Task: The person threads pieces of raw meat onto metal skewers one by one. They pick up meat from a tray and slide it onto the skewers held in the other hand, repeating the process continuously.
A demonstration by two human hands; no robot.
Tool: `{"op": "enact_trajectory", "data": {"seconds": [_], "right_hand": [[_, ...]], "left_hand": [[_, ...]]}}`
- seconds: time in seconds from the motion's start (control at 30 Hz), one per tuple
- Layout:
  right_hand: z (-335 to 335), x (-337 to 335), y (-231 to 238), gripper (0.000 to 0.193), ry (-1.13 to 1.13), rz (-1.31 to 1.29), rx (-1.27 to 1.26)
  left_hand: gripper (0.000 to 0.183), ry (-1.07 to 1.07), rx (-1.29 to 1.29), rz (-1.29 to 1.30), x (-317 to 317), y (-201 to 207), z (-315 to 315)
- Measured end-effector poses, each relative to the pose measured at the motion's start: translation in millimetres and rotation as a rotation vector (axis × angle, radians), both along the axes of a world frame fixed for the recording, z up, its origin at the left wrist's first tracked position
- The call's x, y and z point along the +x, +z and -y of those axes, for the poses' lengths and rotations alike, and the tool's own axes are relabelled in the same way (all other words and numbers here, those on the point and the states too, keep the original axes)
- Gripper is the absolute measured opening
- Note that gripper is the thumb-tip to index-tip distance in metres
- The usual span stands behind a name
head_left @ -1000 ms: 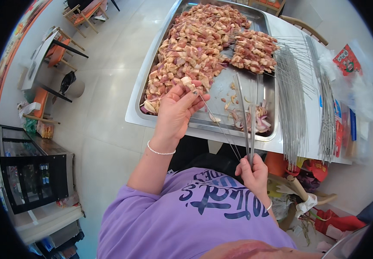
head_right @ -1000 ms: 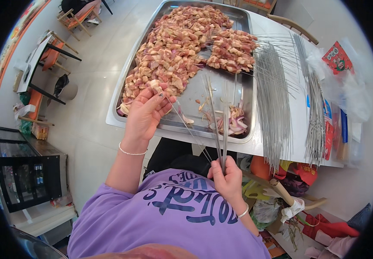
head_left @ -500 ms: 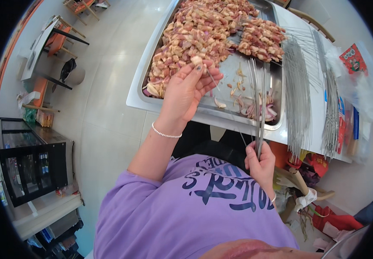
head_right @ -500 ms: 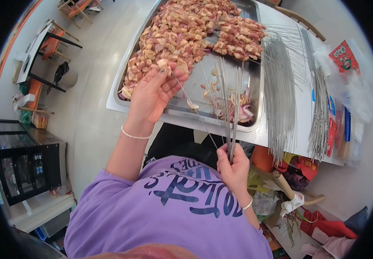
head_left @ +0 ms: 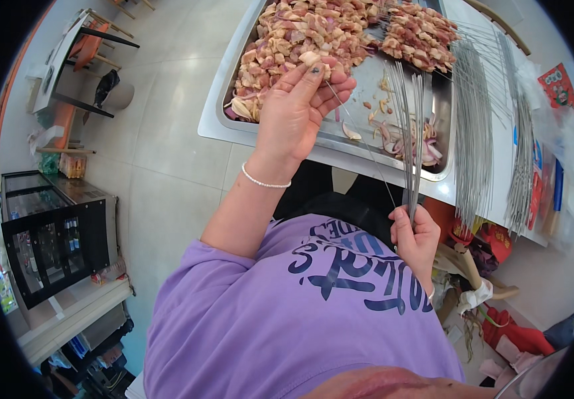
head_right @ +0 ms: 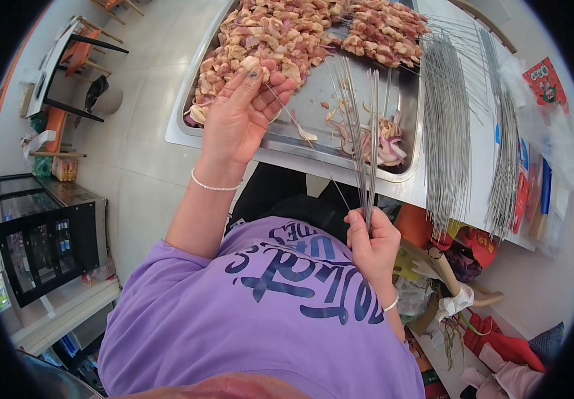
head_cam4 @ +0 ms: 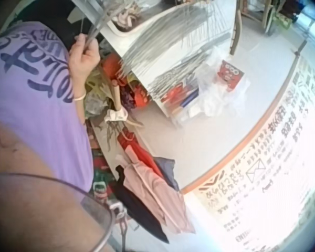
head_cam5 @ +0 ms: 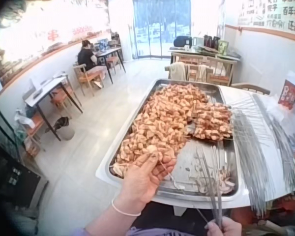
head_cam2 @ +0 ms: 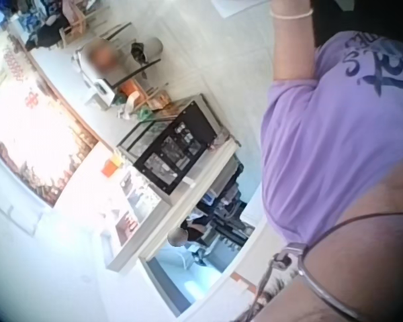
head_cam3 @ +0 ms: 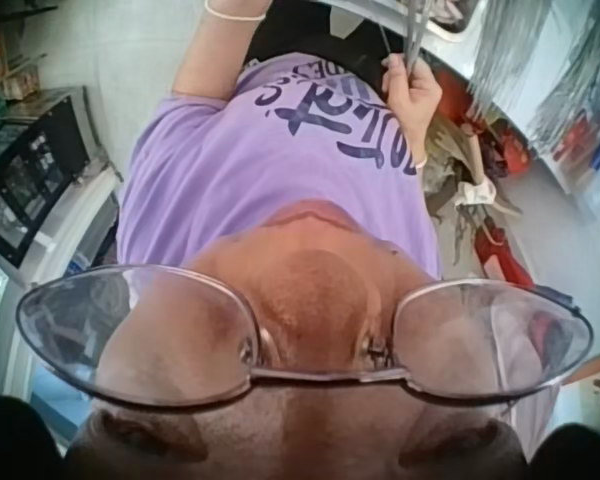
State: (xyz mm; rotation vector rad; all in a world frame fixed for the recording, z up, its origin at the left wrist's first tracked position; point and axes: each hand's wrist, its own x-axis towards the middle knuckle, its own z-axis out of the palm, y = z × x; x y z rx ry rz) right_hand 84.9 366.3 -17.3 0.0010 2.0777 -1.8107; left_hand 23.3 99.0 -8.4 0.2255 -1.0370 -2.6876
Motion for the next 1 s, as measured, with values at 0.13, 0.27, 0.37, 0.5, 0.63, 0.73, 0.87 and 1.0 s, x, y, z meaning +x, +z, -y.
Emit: {"op": "enact_trajectory", "data": {"seconds": [0.13,0.27,0.37,0.5,0.63,0.73,0.87,1.0], "right_hand": [[0,1,-2,0.016,-0.031,0.009,-0.006],[3,2,-6,0.016,-0.055,0.019,-0.001],[4,2,-11,0.016,-0.057,0.011,-0.023],[8,0,-10,0.016,-0.045,-0.017,-0.041],[4,0,-12,0.015,-0.044,-0.018,-0.058],[5,-1,-14,0.014,-0.045,-0.025,-0.069],[9,0,-13,0.014,-0.036,-0.045,-0.078],[7,0,-12,0.014,-0.023,-0.039,-0.086]], "left_hand": [[0.023,0.023,-0.050,0.011,3,2,-6],[0.022,0.034,-0.054,0.019,4,5,-11],[0.021,0.019,-0.046,0.003,4,5,-13],[0.022,-0.003,0.003,0.008,5,3,-19],[0.022,-0.015,0.087,0.015,5,3,-17],[0.023,-0.044,0.125,0.002,7,3,-21],[0.027,-0.052,0.088,0.008,6,7,-19],[0.033,-0.037,0.057,-0.014,3,10,-9]]}}
